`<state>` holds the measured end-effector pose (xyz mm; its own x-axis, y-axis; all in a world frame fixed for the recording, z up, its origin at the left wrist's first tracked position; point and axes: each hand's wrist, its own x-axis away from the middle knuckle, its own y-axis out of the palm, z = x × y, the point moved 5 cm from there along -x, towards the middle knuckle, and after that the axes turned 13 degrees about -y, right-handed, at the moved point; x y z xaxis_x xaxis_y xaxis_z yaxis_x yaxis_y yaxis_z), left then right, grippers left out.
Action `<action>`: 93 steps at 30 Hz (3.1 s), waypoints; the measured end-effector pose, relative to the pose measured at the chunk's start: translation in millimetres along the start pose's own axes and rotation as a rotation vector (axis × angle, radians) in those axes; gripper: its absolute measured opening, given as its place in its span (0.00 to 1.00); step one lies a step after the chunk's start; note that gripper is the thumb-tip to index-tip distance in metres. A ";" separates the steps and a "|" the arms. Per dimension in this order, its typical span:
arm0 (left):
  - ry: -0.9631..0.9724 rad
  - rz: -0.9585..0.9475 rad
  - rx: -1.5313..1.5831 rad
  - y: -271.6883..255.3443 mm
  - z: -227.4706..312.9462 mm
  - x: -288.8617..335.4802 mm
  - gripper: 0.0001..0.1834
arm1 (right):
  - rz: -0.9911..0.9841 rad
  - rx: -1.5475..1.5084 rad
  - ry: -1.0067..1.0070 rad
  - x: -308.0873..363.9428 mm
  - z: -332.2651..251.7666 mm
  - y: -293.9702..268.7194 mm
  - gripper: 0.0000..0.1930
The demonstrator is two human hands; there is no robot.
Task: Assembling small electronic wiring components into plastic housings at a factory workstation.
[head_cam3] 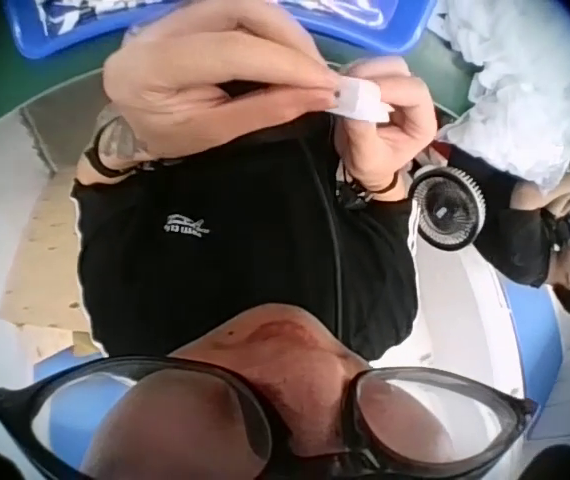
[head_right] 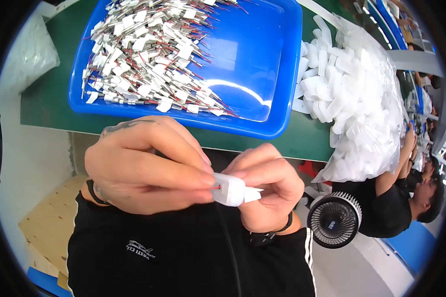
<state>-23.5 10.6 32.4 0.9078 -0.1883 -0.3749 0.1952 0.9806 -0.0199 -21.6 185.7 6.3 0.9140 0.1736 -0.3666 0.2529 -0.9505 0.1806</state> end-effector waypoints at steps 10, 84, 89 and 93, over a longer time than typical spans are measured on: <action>-0.054 0.115 -0.109 15.8 3.3 1.1 0.20 | -0.060 -0.122 0.042 9.3 7.8 -7.8 0.10; -0.413 0.179 0.771 -87.6 -1.6 34.6 0.16 | -0.837 1.177 -0.578 -190.3 57.3 68.1 0.07; -0.465 0.187 0.737 -79.1 -3.0 41.6 0.18 | -0.906 1.208 -0.565 -190.9 64.6 76.9 0.05; -0.429 0.181 0.872 -78.6 -10.1 35.9 0.19 | -0.756 1.234 -0.645 -190.1 46.4 66.1 0.05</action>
<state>-10.0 -72.6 11.1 0.9749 -0.2125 0.0664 0.0890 0.6452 0.7588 -193.3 78.0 45.6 0.3381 0.8553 -0.3926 -0.1278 -0.3716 -0.9196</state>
